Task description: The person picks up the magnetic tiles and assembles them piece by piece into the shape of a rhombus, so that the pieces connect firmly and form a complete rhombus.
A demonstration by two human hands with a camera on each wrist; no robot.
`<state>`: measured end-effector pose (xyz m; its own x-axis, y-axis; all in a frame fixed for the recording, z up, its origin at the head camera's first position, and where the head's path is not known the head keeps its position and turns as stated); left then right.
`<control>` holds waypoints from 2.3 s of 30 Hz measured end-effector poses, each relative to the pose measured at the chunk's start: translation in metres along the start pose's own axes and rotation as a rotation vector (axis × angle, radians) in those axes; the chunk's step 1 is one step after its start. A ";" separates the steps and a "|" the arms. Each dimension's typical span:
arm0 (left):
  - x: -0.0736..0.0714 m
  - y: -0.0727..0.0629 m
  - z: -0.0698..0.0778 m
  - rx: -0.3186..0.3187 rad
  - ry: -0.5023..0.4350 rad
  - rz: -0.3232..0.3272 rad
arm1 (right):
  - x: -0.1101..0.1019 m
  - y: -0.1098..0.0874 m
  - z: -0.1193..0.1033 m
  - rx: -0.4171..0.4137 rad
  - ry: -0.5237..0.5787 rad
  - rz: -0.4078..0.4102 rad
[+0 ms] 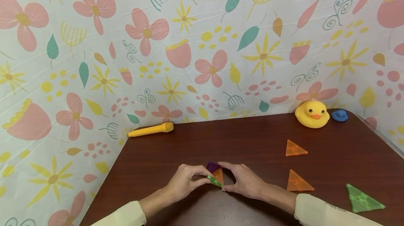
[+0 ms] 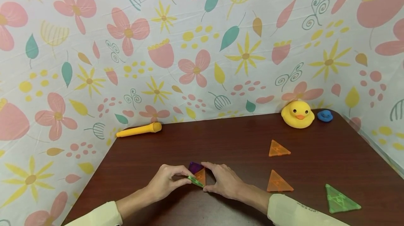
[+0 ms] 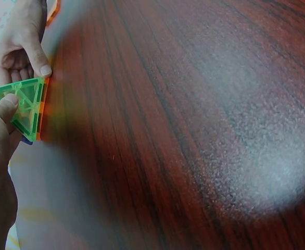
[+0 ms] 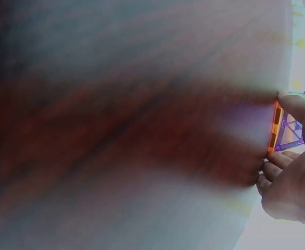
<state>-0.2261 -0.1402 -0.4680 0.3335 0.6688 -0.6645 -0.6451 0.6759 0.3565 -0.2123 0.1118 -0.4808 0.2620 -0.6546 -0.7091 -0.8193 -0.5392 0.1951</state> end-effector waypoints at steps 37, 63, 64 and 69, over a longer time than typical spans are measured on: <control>0.001 -0.006 -0.005 0.026 0.067 0.097 | 0.000 0.001 0.000 0.007 -0.008 -0.001; 0.003 -0.006 -0.002 0.082 0.180 0.205 | 0.001 0.000 -0.001 0.016 -0.015 0.007; 0.003 -0.006 -0.002 0.073 0.179 0.203 | 0.001 0.000 -0.001 0.017 -0.014 0.007; 0.003 -0.006 -0.003 0.052 0.176 0.192 | 0.002 0.000 0.000 0.024 -0.012 0.003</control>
<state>-0.2236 -0.1428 -0.4741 0.0808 0.7249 -0.6841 -0.6469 0.5603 0.5173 -0.2114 0.1106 -0.4818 0.2531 -0.6498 -0.7168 -0.8322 -0.5240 0.1811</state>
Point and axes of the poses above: each hand's wrist, its own y-axis towards the middle knuckle, its own x-axis out of the palm, z = x × y, the point moved 1 cm from there along y, towards the middle knuckle
